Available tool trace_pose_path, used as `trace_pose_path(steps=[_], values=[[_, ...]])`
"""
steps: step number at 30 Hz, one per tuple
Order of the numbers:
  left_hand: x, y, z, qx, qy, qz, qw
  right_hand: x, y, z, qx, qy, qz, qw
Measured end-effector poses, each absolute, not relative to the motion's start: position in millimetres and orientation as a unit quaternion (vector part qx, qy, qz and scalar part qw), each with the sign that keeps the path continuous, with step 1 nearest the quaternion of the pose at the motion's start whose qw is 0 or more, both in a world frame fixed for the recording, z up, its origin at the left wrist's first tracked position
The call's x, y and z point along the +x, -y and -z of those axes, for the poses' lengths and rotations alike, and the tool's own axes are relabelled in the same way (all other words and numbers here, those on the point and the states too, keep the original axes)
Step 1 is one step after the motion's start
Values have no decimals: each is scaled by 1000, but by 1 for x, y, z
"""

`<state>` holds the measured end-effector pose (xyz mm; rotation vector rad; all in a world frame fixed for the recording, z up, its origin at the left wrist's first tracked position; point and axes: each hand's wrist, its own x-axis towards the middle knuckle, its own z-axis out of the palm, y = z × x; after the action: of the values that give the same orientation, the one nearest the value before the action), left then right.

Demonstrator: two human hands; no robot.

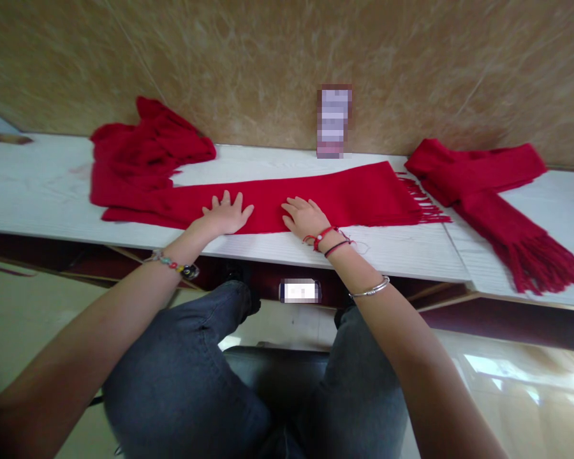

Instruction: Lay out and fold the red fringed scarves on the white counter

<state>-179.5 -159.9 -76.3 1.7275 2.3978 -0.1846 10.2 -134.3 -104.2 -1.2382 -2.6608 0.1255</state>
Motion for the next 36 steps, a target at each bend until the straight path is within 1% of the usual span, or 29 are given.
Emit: trace_pose_path(steps=[3,5,7,10,12,14,17,26,32,36], values=[[-187,158,79,523,-847,50,80,10,134,104,-418,902,-45,99],[-189,157,81,523,-849,38,70,10,134,104,-420,901,-45,99],[-185,157,83,565,-823,14,51,10,135,104,-422,900,-43,100],[-173,157,85,666,-745,-32,18,10,136,104,-424,900,-35,100],[-164,156,87,709,-703,-37,29,10,136,104,-423,900,-30,99],[-158,155,88,721,-689,-19,68,10,137,103,-423,901,-27,97],[-156,152,90,711,-695,3,104,10,137,102,-425,900,-25,94],[-179,148,90,643,-760,17,90,10,135,104,-424,899,-40,99],[-197,148,90,565,-823,9,61,10,136,103,-429,897,-42,98],[-183,150,87,606,-794,-34,18,10,136,103,-429,895,-38,111]])
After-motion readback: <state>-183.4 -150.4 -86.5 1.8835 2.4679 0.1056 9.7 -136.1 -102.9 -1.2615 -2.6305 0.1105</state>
